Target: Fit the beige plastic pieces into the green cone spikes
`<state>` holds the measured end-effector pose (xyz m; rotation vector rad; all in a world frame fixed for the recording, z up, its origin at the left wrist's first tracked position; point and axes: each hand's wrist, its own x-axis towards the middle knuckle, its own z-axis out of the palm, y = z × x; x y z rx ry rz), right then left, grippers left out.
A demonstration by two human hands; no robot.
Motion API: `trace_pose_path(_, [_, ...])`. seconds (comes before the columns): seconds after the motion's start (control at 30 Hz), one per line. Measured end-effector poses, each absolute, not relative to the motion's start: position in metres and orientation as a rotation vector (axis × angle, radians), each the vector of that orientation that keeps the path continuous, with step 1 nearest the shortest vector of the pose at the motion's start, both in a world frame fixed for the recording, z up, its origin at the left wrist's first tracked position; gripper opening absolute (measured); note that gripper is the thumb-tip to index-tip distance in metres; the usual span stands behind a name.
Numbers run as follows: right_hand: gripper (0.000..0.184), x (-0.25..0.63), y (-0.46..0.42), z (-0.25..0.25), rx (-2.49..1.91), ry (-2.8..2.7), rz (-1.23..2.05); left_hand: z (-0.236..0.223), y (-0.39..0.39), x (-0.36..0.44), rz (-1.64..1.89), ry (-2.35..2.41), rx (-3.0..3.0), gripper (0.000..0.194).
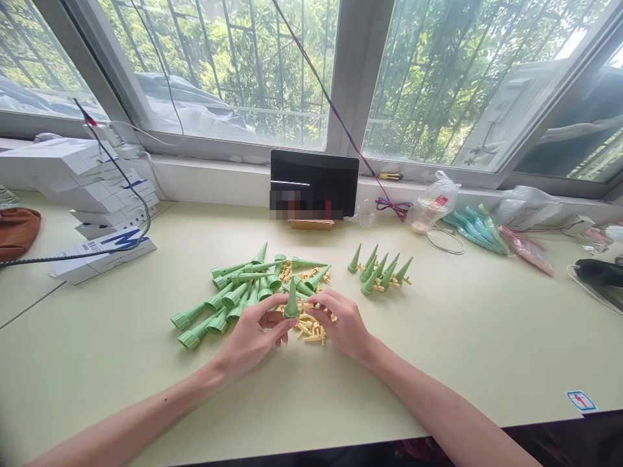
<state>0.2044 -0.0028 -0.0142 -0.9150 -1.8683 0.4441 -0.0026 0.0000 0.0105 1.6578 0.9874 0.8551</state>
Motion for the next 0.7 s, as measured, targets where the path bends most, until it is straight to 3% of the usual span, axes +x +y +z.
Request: trace_pose_path(0.7, [0.009,0.2038,-0.0033,-0.0137,-0.903,-1.851,0.449,0.0096,-0.0005,-0.0026,0.863,0.983,1.687,0.029])
